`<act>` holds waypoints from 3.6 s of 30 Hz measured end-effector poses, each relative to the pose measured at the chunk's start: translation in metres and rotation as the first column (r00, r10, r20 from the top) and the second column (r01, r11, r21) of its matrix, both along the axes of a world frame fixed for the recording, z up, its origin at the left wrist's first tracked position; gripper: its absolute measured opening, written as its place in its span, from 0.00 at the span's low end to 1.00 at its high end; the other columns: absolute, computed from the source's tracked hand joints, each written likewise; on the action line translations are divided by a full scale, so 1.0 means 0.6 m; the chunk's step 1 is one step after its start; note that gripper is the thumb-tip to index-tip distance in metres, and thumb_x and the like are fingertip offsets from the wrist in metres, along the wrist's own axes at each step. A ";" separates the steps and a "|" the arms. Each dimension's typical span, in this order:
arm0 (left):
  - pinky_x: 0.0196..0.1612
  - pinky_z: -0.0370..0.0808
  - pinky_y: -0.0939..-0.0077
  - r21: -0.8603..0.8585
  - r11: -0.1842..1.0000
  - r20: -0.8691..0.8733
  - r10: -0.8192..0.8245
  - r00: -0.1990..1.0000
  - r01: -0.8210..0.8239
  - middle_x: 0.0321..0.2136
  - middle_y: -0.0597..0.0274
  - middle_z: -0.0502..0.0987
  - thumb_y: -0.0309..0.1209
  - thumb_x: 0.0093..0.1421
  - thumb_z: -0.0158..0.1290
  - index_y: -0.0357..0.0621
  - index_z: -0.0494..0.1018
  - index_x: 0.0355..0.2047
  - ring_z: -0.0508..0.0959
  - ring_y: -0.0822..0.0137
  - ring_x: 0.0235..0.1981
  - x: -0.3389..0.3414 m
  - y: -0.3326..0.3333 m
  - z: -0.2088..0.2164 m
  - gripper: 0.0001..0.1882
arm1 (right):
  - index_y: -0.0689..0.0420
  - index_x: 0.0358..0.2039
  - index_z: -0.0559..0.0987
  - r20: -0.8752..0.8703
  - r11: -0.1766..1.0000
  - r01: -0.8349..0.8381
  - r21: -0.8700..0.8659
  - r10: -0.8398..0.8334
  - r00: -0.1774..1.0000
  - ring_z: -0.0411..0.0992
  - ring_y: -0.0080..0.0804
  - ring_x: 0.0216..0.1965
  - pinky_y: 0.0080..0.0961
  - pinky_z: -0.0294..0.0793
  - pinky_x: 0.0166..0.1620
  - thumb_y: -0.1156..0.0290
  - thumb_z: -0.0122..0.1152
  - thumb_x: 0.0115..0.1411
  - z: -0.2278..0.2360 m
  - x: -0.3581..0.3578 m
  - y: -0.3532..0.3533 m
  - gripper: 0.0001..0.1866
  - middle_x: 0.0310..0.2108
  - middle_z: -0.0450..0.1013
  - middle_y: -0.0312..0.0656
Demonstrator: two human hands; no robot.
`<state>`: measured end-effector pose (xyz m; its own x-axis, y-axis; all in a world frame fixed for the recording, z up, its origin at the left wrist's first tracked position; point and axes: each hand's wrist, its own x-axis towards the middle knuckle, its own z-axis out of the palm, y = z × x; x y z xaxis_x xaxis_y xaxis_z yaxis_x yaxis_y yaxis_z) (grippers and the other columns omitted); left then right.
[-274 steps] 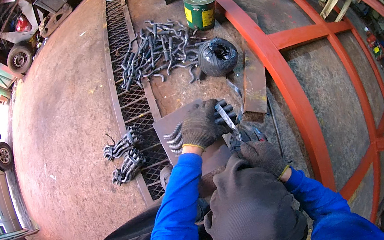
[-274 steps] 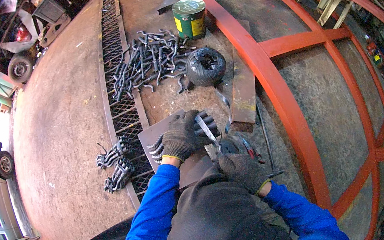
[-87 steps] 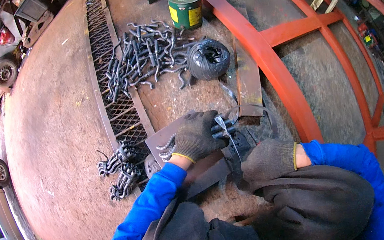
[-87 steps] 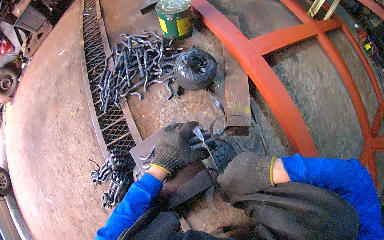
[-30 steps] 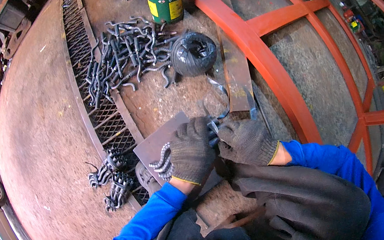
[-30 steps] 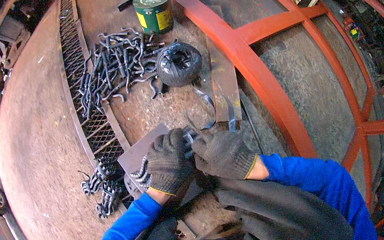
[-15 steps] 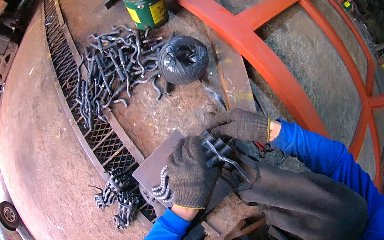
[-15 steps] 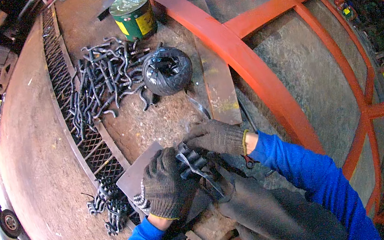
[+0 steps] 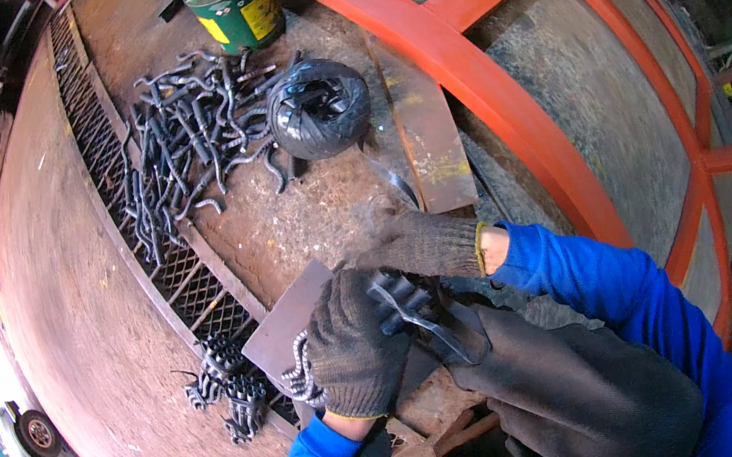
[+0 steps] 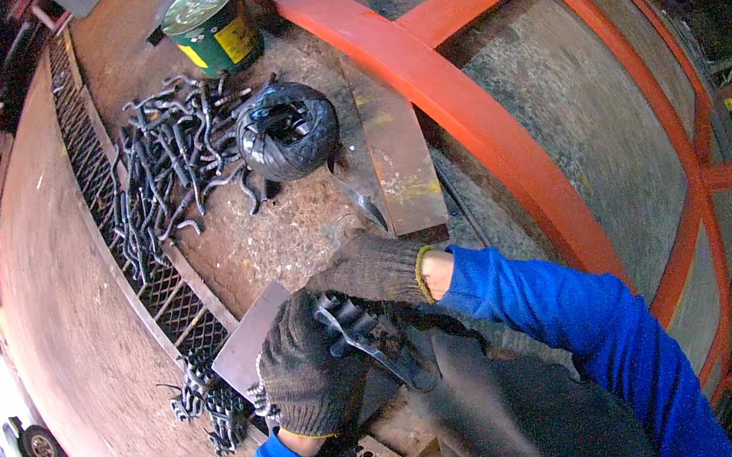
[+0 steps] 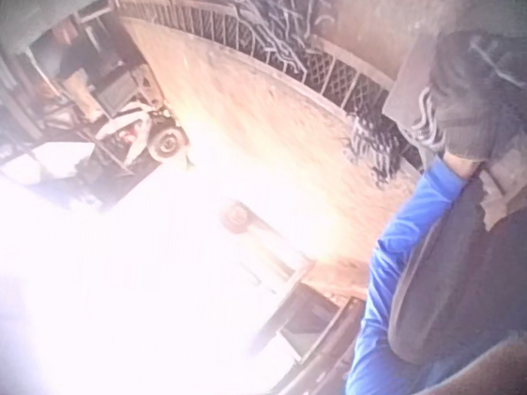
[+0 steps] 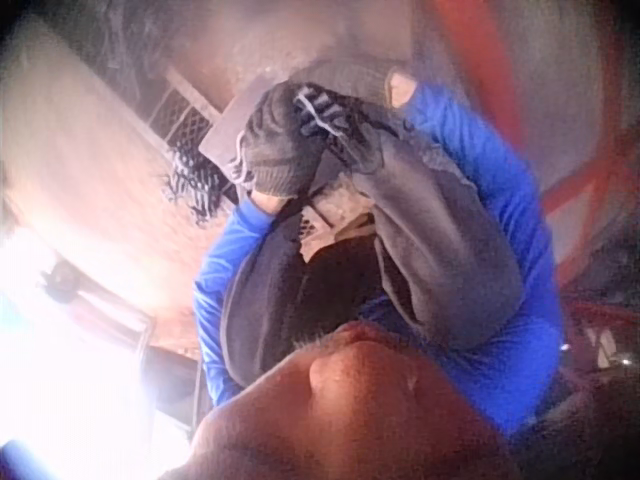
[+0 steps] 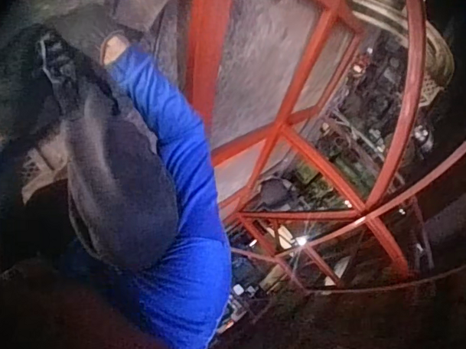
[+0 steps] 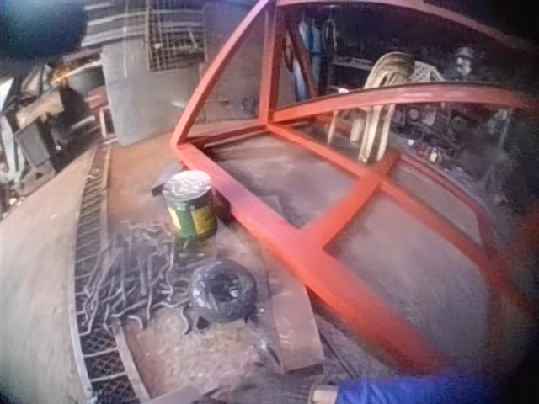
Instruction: The person sits on the floor and repeatedly ties small metal wires into bundles using a red-handled tool. They pick up individual wires, wrap them around a core, and secure them into neat bundles, placing the finished bundles on the floor beside them.
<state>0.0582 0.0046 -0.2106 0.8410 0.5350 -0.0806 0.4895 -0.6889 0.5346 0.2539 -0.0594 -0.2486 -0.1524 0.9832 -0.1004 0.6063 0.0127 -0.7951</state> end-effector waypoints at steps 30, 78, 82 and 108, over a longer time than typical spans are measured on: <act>0.56 0.64 0.50 0.019 0.999 -0.031 -0.036 0.999 0.036 0.54 0.39 0.67 0.40 0.42 0.66 0.34 0.57 0.60 0.69 0.42 0.53 0.001 -0.002 0.015 0.47 | 0.60 0.37 0.81 -0.286 0.878 0.380 -0.292 -0.459 0.841 0.72 0.42 0.34 0.37 0.69 0.44 0.54 0.59 0.62 0.000 -0.034 -0.002 0.20 0.31 0.74 0.50; 0.44 0.69 0.52 -0.055 0.998 0.024 0.008 1.000 -0.007 0.43 0.43 0.72 0.44 0.34 0.70 0.36 0.58 0.59 0.73 0.44 0.42 0.029 -0.015 0.028 0.54 | 0.59 0.61 0.67 -0.595 0.829 0.337 -0.446 -0.556 0.580 0.66 0.35 0.59 0.32 0.65 0.60 0.68 0.42 0.69 -0.032 -0.065 -0.071 0.21 0.60 0.66 0.48; 0.44 0.69 0.53 -0.030 0.999 -0.022 0.035 0.999 -0.036 0.41 0.47 0.73 0.46 0.32 0.71 0.43 0.60 0.59 0.73 0.45 0.41 0.025 -0.017 0.026 0.54 | 0.57 0.62 0.66 -0.563 0.724 0.272 -0.634 -0.674 0.479 0.72 0.36 0.53 0.31 0.70 0.55 0.69 0.42 0.69 0.000 -0.065 -0.067 0.21 0.54 0.72 0.49; 0.41 0.69 0.52 0.122 0.993 -0.005 0.009 1.000 -0.008 0.42 0.43 0.72 0.41 0.50 0.57 0.27 0.57 0.60 0.73 0.46 0.39 0.038 -0.036 0.013 0.42 | 0.61 0.56 0.73 -0.432 0.884 0.454 -0.116 -0.456 0.778 0.72 0.32 0.53 0.28 0.70 0.56 0.66 0.44 0.70 -0.006 -0.075 -0.075 0.19 0.54 0.72 0.48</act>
<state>0.0811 -0.0170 -0.2027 0.8362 0.5481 -0.0189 0.4981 -0.7445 0.4445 0.2091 -0.1043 -0.2519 0.2840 0.9489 -0.1378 0.1320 -0.1811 -0.9746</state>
